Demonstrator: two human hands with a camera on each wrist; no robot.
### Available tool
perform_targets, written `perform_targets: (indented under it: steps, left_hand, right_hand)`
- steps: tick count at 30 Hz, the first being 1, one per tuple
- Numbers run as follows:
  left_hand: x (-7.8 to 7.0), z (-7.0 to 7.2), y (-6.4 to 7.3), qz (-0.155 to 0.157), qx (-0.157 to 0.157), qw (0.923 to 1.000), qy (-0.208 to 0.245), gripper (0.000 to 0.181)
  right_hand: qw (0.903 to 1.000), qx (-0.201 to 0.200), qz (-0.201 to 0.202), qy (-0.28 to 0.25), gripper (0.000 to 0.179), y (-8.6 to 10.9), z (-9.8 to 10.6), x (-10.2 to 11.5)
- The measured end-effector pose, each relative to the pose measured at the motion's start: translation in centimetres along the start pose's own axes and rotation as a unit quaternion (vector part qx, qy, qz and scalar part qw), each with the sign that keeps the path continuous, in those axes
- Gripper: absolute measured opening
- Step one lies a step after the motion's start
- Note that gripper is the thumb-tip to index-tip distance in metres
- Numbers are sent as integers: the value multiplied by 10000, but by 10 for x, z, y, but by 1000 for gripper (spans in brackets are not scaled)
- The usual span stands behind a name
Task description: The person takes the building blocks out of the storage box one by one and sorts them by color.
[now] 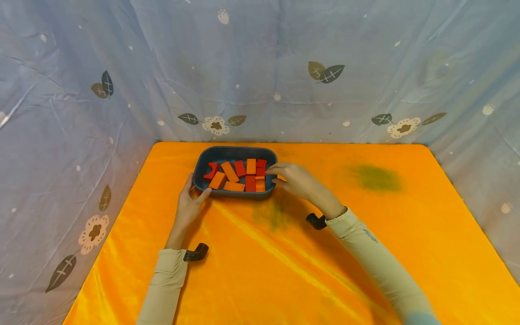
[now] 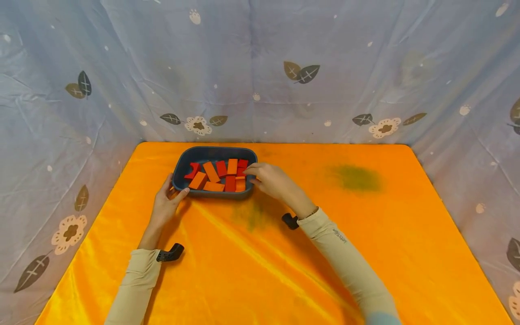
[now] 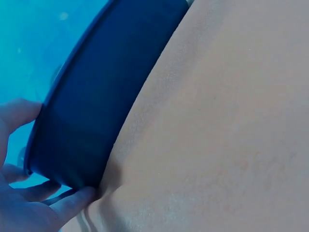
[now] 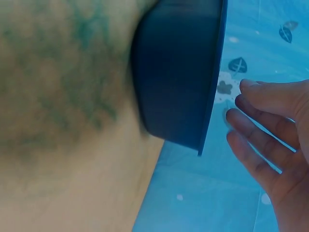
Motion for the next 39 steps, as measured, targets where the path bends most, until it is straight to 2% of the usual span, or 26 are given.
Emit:
perform_targets:
  steps: [6, 9, 11, 14, 18, 23, 33, 39]
  left_hand:
    - [-26, 0, 11, 119, 16, 9999, -109, 81]
    - [-29, -1, 13, 97, 2, 9998, -199, 81]
    - [-25, -1, 10, 92, -17, 9998, -173, 81]
    - [-10, -1, 3, 74, -45, 9999, -126, 83]
    - [5, -1, -3, -63, -120, 9998, -150, 84]
    - [8, -1, -3, -158, -182, 9997, -78, 82]
    - [9, -2, -3, -65, -180, 9998, 36, 84]
    - [11, -1, -4, -78, -185, 9998, 34, 83]
  right_hand:
    - [9993, 273, 119, -219, 28, -21, -9, -4]
    - [9979, 497, 78, -412, 27, -29, -14, -9]
    - [9966, 650, 56, -501, 30, -33, -17, -10]
    - [9948, 871, 62, -527, 34, -38, -21, -10]
    - [9936, 1040, 194, -388, 30, -43, -26, -9]
    - [9929, 1122, 277, -270, 25, -48, -32, -8]
    - [9933, 1111, 266, -202, 24, -49, -41, -10]
    - [9927, 1129, 360, 213, 24, -49, -41, -8]
Point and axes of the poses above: each hand's wrist, its own y-axis away from the middle knuckle, its own z-axis out of the back of the hand, x = y × z, the point moved 1 cm from there along -y, towards the middle knuckle, and after that the axes turned 11 degrees about -x, right-handed, at the moved point
